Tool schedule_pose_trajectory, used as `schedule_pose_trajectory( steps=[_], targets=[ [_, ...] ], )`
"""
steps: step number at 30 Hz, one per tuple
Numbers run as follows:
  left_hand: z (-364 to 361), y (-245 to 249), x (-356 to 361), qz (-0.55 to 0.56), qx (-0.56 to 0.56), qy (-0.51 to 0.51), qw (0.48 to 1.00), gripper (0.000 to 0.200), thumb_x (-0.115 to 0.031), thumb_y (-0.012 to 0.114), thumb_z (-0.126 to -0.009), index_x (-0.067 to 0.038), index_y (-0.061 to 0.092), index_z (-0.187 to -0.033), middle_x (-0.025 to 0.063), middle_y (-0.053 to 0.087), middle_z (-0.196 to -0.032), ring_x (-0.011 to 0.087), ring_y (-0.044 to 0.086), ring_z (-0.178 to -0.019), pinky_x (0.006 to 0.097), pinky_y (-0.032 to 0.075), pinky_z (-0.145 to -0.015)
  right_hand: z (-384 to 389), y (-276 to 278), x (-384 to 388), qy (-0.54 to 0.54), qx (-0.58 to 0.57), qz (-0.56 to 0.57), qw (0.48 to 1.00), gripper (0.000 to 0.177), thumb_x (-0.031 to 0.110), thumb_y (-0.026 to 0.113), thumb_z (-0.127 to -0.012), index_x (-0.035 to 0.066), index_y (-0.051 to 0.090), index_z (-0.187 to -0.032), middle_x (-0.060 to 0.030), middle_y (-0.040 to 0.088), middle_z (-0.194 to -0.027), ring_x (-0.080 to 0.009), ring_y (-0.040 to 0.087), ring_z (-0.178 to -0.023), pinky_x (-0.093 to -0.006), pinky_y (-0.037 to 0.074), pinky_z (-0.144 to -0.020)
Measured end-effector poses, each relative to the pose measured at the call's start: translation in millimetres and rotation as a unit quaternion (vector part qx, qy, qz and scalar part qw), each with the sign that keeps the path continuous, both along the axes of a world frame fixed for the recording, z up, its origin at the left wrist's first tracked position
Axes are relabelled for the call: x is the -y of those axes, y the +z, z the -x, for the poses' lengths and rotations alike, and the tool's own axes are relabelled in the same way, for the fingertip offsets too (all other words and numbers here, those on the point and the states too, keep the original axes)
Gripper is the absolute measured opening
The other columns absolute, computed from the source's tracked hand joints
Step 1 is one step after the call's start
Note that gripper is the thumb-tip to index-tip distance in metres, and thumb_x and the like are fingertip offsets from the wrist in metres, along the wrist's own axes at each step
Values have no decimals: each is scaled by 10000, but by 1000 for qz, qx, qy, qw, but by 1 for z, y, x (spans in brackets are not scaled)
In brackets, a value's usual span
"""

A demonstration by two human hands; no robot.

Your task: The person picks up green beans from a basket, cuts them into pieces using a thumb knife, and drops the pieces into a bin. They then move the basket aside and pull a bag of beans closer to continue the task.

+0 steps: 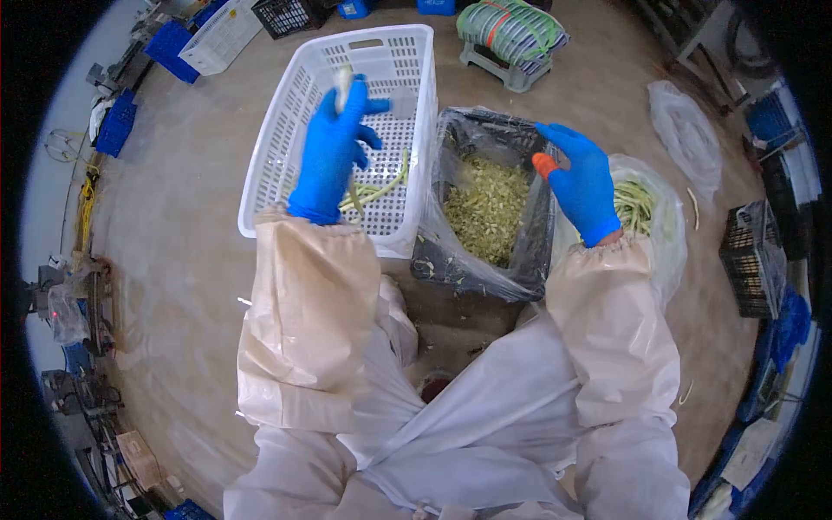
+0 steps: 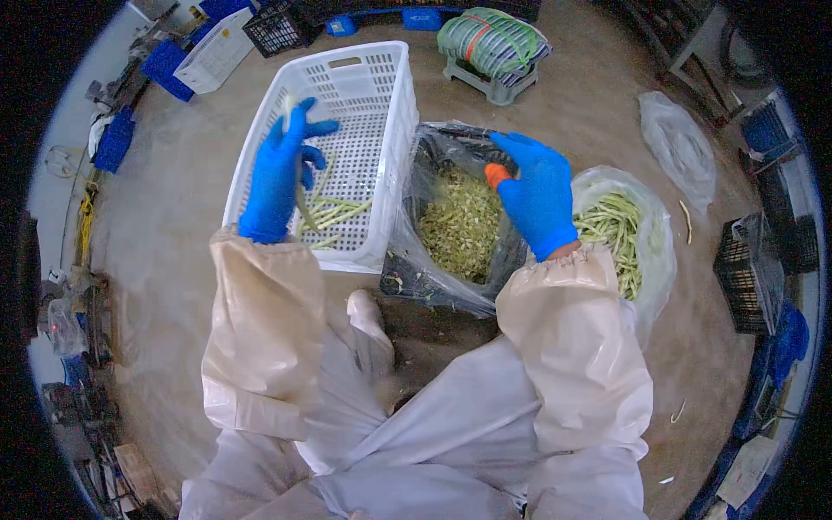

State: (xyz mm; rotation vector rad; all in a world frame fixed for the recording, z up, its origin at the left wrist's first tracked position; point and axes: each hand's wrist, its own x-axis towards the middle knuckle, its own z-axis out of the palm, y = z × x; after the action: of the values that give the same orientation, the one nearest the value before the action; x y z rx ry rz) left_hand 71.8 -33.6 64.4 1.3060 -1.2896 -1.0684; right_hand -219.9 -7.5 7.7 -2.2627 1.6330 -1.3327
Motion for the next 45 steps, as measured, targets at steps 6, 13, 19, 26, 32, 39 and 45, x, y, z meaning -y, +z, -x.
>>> schedule_pose_trajectory(
  steps=[6,13,19,26,32,39,45],
  targets=[
    [51,-24,-18,7,78,-88,993,356,-326,487,-924,-80,547,-1175,34,587,-810,60,482,-581,197,394,-497,-14,19,-10,51,-7,66,996,268,134,655,-744,101,664,-1010,-112,656,-903,-267,607,-789,-380,406,-867],
    [73,-45,-31,26,127,-185,974,298,-224,509,-913,-45,574,-1143,35,572,-814,94,507,-683,240,432,-609,-25,34,-18,118,-23,83,989,279,103,614,-758,85,643,-1035,-99,652,-907,-271,595,-834,-420,400,-815],
    [74,-53,-29,175,223,-170,944,233,-164,605,-851,-54,634,-1055,74,592,-846,139,552,-725,273,440,-640,-28,18,-20,113,-75,52,989,224,108,609,-758,70,649,-976,-102,626,-842,-289,571,-788,-402,419,-743],
    [74,-47,-36,251,327,-113,904,201,-138,696,-737,-126,689,-938,82,558,-782,238,568,-730,322,449,-646,-32,7,-24,105,2,-115,988,139,146,608,-753,69,671,-849,-149,608,-773,-333,569,-697,-428,444,-636],
    [79,-49,-36,264,365,-120,885,182,-157,716,-696,-122,701,-874,85,574,-777,257,564,-724,342,443,-624,-36,3,-26,82,-42,-90,992,129,136,595,-738,65,664,-820,-166,605,-766,-346,569,-691,-435,452,-640],
    [88,-47,-40,194,173,-80,962,175,-99,706,-728,-70,692,-900,48,606,-790,156,573,-709,283,448,-632,-41,10,-28,66,267,-207,939,113,71,591,-782,18,636,-871,-113,623,-737,-188,585,-634,-315,467,-590],
    [78,-31,-28,57,-122,0,991,180,-99,683,-784,-25,657,-946,39,632,-848,107,569,-715,235,464,-654,-42,3,-23,123,338,-213,908,123,78,585,-822,0,630,-905,-72,642,-760,-119,574,-658,-269,470,-600]
  ],
)
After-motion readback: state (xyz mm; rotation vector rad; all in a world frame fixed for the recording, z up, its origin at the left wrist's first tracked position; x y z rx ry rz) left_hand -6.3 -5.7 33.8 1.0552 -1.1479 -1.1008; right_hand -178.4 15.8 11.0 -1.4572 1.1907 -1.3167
